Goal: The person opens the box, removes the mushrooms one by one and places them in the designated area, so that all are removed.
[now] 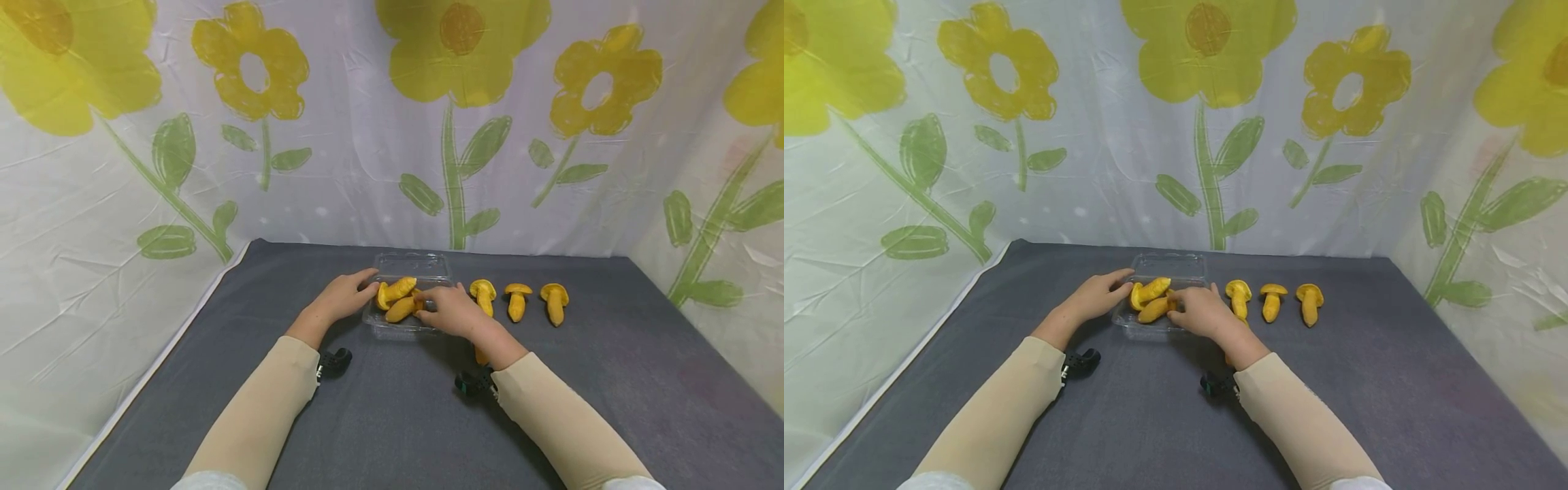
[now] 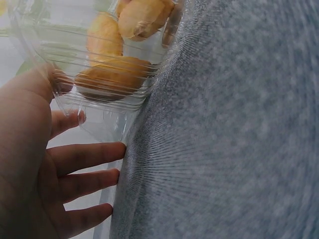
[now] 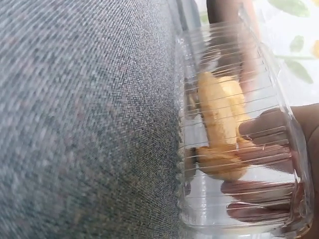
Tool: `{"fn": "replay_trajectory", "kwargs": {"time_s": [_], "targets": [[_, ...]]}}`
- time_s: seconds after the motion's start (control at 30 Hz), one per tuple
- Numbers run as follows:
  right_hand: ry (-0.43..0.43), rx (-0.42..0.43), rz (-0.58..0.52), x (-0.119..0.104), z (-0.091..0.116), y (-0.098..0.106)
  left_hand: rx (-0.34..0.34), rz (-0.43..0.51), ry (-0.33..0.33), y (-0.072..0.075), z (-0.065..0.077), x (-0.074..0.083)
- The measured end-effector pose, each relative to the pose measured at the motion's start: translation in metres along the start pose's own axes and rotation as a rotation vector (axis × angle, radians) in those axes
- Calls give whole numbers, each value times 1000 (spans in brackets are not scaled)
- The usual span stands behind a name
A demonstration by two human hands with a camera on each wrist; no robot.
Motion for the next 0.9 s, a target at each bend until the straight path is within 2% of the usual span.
{"fn": "replay_trajectory", "kwargs": {"time_s": [0.3, 0.53, 0.9], "targets": [[46, 122, -5, -2, 4, 2, 5, 2, 5, -1, 0, 0], [26, 204, -16, 1, 5, 7, 7, 0, 11, -2, -1, -1], [-12, 295, -115, 6, 12, 27, 9, -10, 7, -2, -2, -1]]}}
Point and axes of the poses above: each hand's wrist, its own z-axis away from the middle knuckle, its own y-axis out of the back of the hand, x = y × z, the point moved 2 cm from there along -z, towards the middle knuckle, and after that the axes turned 6 degrees about x, right-handed, at the moved point
